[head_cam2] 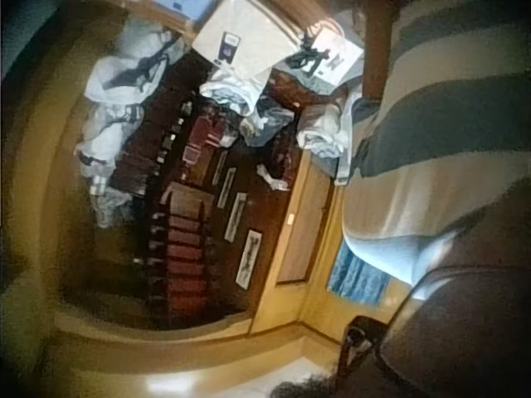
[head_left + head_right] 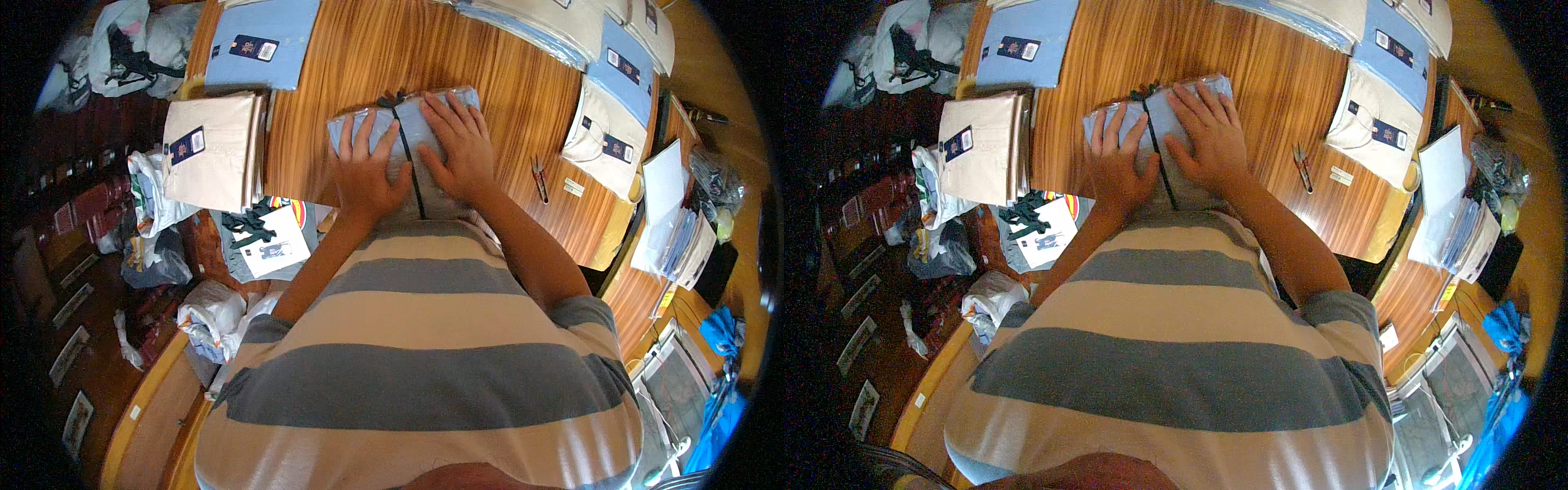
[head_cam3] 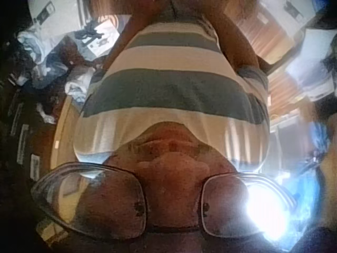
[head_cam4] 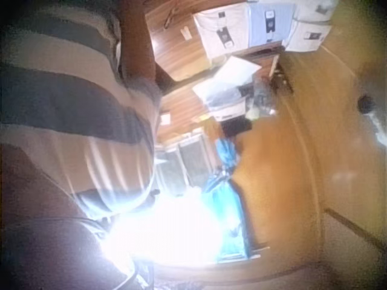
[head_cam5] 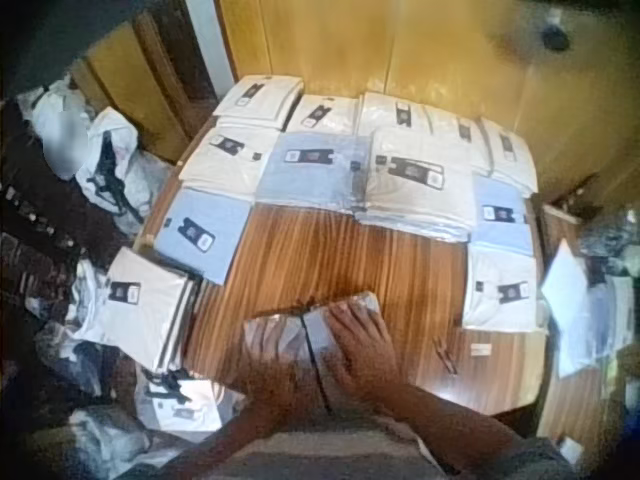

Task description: The person picks up a stack of packaged shirts, secures them with a green band by hand, and then arranges several other individually packaged shirts on a table into different positions.

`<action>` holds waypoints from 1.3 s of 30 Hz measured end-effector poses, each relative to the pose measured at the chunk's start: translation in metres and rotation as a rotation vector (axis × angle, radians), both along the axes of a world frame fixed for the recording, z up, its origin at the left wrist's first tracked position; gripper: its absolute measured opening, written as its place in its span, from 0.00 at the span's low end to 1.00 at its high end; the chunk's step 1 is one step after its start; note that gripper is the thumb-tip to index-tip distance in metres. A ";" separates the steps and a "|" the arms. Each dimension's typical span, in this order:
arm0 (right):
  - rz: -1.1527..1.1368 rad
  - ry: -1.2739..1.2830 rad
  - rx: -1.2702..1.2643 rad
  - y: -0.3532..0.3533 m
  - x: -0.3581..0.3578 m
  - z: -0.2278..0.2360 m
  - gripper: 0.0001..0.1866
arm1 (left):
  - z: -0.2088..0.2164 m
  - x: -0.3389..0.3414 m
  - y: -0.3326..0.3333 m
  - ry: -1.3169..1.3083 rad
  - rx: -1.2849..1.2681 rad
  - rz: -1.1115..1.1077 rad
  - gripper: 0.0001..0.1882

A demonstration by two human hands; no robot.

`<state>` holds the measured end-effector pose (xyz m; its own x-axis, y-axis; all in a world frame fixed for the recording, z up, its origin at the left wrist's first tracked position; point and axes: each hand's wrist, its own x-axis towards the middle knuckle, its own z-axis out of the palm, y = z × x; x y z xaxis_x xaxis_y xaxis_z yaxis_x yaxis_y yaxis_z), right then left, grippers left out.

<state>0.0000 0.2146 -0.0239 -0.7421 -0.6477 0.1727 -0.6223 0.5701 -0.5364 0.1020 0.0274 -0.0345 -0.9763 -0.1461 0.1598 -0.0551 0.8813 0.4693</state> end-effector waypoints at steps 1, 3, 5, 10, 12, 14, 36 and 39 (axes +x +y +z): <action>0.004 0.011 -0.009 -0.001 -0.004 0.001 0.34 | 0.004 -0.001 -0.002 0.013 0.020 -0.011 0.37; -0.018 -0.069 -0.183 0.004 -0.003 0.003 0.34 | 0.015 0.000 -0.005 0.037 0.059 -0.034 0.40; -0.065 -0.255 -0.512 0.019 -0.007 -0.001 0.34 | 0.018 0.009 -0.018 0.167 0.213 0.057 0.41; -0.468 -0.513 -0.461 0.062 0.016 -0.015 0.33 | -0.021 0.068 -0.019 0.166 0.960 0.252 0.43; -0.449 -0.759 -0.531 0.070 0.025 -0.038 0.33 | -0.024 0.081 -0.012 0.020 0.817 0.200 0.41; -0.405 -0.795 -0.542 0.071 0.033 -0.045 0.32 | -0.025 0.088 -0.006 -0.029 0.778 0.186 0.40; 0.019 0.084 0.056 0.022 0.019 -0.010 0.39 | -0.017 0.030 -0.011 0.164 -0.013 -0.172 0.45; 0.025 0.053 0.039 0.023 0.020 -0.013 0.40 | -0.024 0.033 -0.012 0.136 -0.013 -0.166 0.46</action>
